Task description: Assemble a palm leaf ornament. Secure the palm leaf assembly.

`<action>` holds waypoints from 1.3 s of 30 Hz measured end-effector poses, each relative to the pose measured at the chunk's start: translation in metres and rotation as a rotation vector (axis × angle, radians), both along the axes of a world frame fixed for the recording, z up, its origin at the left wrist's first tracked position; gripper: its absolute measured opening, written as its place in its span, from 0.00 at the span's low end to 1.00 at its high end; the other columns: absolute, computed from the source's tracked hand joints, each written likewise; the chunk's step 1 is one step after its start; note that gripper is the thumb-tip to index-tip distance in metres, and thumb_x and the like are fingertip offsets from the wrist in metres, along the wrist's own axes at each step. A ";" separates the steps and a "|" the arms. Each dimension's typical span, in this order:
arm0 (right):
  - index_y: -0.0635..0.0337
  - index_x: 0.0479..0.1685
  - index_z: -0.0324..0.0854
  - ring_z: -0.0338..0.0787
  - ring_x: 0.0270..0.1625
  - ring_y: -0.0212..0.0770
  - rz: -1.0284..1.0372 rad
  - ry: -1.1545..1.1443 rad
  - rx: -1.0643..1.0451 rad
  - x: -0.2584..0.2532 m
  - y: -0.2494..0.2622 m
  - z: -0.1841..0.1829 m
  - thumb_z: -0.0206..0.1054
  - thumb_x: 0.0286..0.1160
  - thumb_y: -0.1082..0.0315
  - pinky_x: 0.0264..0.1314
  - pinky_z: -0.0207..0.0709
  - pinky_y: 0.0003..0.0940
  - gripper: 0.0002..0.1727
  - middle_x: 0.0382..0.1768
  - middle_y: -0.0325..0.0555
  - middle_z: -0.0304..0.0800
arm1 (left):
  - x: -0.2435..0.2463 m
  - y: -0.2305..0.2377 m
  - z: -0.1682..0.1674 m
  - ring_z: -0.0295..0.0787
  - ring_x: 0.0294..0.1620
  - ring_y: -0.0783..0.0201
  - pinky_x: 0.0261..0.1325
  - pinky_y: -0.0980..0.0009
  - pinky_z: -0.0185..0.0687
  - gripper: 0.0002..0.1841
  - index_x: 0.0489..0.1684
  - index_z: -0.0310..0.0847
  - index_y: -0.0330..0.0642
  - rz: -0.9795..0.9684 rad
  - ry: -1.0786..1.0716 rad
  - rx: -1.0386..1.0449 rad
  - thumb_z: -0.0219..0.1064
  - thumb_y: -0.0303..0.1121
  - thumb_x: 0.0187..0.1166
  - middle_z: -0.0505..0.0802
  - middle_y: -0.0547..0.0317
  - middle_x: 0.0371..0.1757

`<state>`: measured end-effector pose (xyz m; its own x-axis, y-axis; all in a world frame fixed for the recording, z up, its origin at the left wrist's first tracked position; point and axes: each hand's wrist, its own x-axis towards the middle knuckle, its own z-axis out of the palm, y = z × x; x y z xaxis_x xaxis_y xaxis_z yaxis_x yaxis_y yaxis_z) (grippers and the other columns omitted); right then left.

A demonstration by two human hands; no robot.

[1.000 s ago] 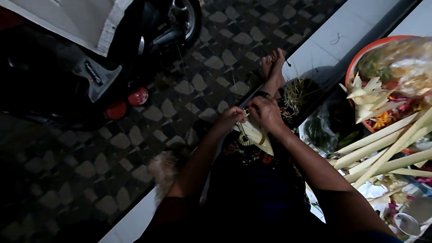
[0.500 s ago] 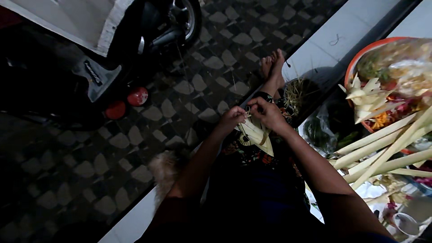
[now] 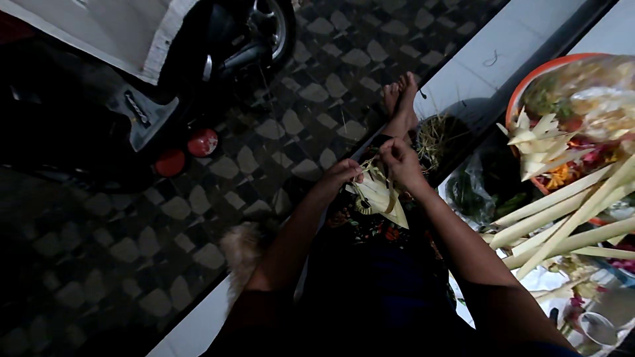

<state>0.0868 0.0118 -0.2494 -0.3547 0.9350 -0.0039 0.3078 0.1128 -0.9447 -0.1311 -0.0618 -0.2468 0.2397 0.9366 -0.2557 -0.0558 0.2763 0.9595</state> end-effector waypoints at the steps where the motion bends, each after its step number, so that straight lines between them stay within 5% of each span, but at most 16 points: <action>1: 0.64 0.58 0.81 0.91 0.43 0.42 -0.069 0.005 0.024 0.002 0.001 -0.002 0.61 0.87 0.64 0.50 0.87 0.44 0.13 0.44 0.51 0.90 | 0.001 0.000 0.000 0.87 0.43 0.69 0.56 0.68 0.82 0.10 0.53 0.77 0.39 0.011 -0.004 -0.012 0.55 0.35 0.88 0.91 0.61 0.39; 4: 0.66 0.68 0.77 0.87 0.65 0.44 -0.270 -0.019 0.222 0.015 0.006 -0.004 0.57 0.87 0.67 0.68 0.83 0.42 0.17 0.64 0.56 0.84 | 0.001 -0.001 -0.003 0.87 0.42 0.69 0.56 0.69 0.82 0.11 0.54 0.77 0.39 0.039 -0.003 -0.037 0.56 0.36 0.89 0.91 0.61 0.39; 6: 0.64 0.65 0.80 0.83 0.73 0.46 -0.333 -0.076 0.396 0.021 0.006 0.002 0.56 0.88 0.66 0.75 0.78 0.45 0.16 0.70 0.55 0.82 | 0.002 -0.003 -0.004 0.87 0.43 0.69 0.56 0.68 0.83 0.11 0.55 0.77 0.39 0.055 -0.012 -0.020 0.56 0.36 0.88 0.90 0.62 0.39; 9: 0.58 0.50 0.89 0.89 0.57 0.49 -0.209 -0.283 0.474 0.021 -0.010 0.017 0.58 0.88 0.59 0.68 0.72 0.60 0.16 0.50 0.50 0.92 | 0.004 -0.003 -0.005 0.87 0.45 0.69 0.58 0.67 0.82 0.10 0.55 0.78 0.40 0.069 -0.026 0.012 0.57 0.35 0.88 0.91 0.62 0.40; 12: 0.51 0.45 0.94 0.90 0.55 0.49 0.019 -0.484 0.413 0.010 -0.020 0.012 0.57 0.87 0.45 0.75 0.67 0.64 0.24 0.47 0.43 0.95 | 0.008 -0.001 -0.003 0.88 0.48 0.69 0.62 0.66 0.81 0.09 0.55 0.78 0.40 0.053 -0.003 0.029 0.58 0.34 0.88 0.92 0.61 0.41; 14: 0.49 0.49 0.94 0.90 0.57 0.46 0.101 -0.456 0.318 0.004 -0.019 0.006 0.60 0.85 0.43 0.77 0.67 0.62 0.23 0.49 0.42 0.95 | 0.009 0.000 -0.001 0.87 0.48 0.69 0.62 0.66 0.81 0.10 0.56 0.78 0.38 0.035 0.009 0.029 0.58 0.34 0.89 0.92 0.60 0.42; 17: 0.57 0.48 0.90 0.90 0.47 0.44 0.161 -0.223 0.052 -0.004 -0.016 0.004 0.67 0.83 0.53 0.58 0.81 0.56 0.16 0.42 0.46 0.92 | 0.008 -0.003 -0.001 0.87 0.49 0.69 0.63 0.66 0.81 0.11 0.56 0.78 0.38 0.018 -0.013 0.026 0.56 0.35 0.89 0.92 0.61 0.43; 19: 0.60 0.49 0.86 0.86 0.38 0.35 0.160 0.014 -0.157 -0.007 -0.016 0.007 0.67 0.83 0.61 0.46 0.82 0.40 0.12 0.36 0.43 0.88 | 0.005 -0.004 -0.001 0.88 0.47 0.71 0.61 0.68 0.82 0.10 0.54 0.79 0.42 0.035 -0.057 0.021 0.55 0.37 0.90 0.91 0.64 0.40; 24: 0.59 0.53 0.79 0.85 0.38 0.29 0.113 0.401 -0.472 -0.011 -0.037 0.033 0.58 0.88 0.67 0.44 0.82 0.26 0.08 0.37 0.39 0.86 | 0.002 0.007 0.031 0.85 0.39 0.73 0.52 0.72 0.84 0.11 0.48 0.80 0.45 0.079 -0.183 -0.004 0.50 0.36 0.92 0.88 0.69 0.33; 31: 0.57 0.52 0.78 0.84 0.39 0.30 -0.067 0.385 -0.461 0.006 -0.019 -0.008 0.59 0.83 0.70 0.40 0.80 0.28 0.07 0.45 0.40 0.87 | 0.018 0.029 -0.001 0.87 0.42 0.71 0.56 0.68 0.84 0.14 0.56 0.79 0.38 -0.024 -0.073 -0.023 0.52 0.37 0.92 0.89 0.64 0.37; 34: 0.54 0.50 0.76 0.83 0.34 0.30 -0.121 0.455 -0.474 0.017 -0.010 -0.019 0.59 0.85 0.67 0.35 0.79 0.27 0.04 0.40 0.38 0.87 | 0.037 0.031 -0.010 0.86 0.46 0.70 0.59 0.67 0.82 0.12 0.54 0.80 0.38 -0.011 -0.034 0.003 0.55 0.36 0.91 0.90 0.62 0.40; 39: 0.49 0.55 0.76 0.85 0.41 0.28 -0.199 0.441 -0.528 0.032 -0.014 -0.009 0.55 0.89 0.63 0.47 0.81 0.28 0.07 0.46 0.34 0.87 | 0.066 0.030 -0.014 0.88 0.51 0.67 0.61 0.65 0.82 0.15 0.61 0.79 0.35 0.148 0.002 -0.027 0.56 0.36 0.91 0.91 0.55 0.49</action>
<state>0.1189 -0.0023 -0.2584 -0.2504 0.8948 -0.3696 -0.1478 -0.4127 -0.8988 -0.0652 -0.0316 -0.2613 0.0986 0.9545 -0.2815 -0.0959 0.2906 0.9520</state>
